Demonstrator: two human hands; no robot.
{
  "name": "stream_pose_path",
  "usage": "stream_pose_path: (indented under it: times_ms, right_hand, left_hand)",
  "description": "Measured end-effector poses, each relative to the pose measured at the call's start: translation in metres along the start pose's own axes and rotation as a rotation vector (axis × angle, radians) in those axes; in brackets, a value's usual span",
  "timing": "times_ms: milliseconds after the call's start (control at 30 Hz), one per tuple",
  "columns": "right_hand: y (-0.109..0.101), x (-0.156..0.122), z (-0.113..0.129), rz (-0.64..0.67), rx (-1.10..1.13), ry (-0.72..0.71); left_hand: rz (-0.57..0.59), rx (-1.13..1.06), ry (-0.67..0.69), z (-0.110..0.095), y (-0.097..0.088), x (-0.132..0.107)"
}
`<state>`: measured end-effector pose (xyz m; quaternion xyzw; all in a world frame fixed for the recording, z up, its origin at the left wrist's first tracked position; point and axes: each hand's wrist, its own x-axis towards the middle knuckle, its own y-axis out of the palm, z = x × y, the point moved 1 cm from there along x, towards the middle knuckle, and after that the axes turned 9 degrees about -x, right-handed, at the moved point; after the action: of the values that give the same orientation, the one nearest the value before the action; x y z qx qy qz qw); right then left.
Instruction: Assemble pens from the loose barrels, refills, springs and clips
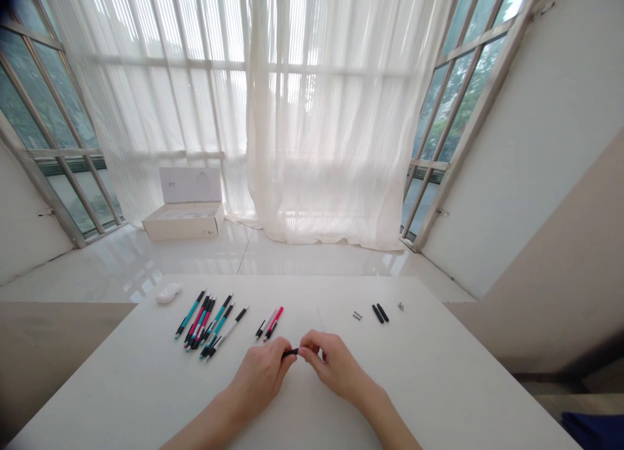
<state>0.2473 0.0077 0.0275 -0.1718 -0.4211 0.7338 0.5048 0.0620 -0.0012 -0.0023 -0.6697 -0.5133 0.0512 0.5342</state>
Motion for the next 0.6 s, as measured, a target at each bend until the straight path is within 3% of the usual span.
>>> stream_pose_path:
  times_ms: [200, 333, 500, 600]
  right_hand:
    - [-0.006, 0.0, 0.002, -0.03, 0.046, 0.016]
    - [-0.029, -0.001, -0.015, -0.166, 0.013, 0.088]
    - [-0.077, -0.018, -0.073, -0.472, -0.24, 0.401]
    - [-0.1, -0.039, -0.117, -0.506, -0.462, 0.702]
  left_hand:
    - [-0.025, 0.032, 0.045, -0.001, -0.001, 0.0]
    - [-0.035, 0.022, 0.051, -0.003, -0.002, 0.001]
    - [-0.028, -0.012, 0.091, -0.004, -0.003, 0.001]
    - [-0.012, -0.023, 0.11, -0.004, -0.003, 0.0]
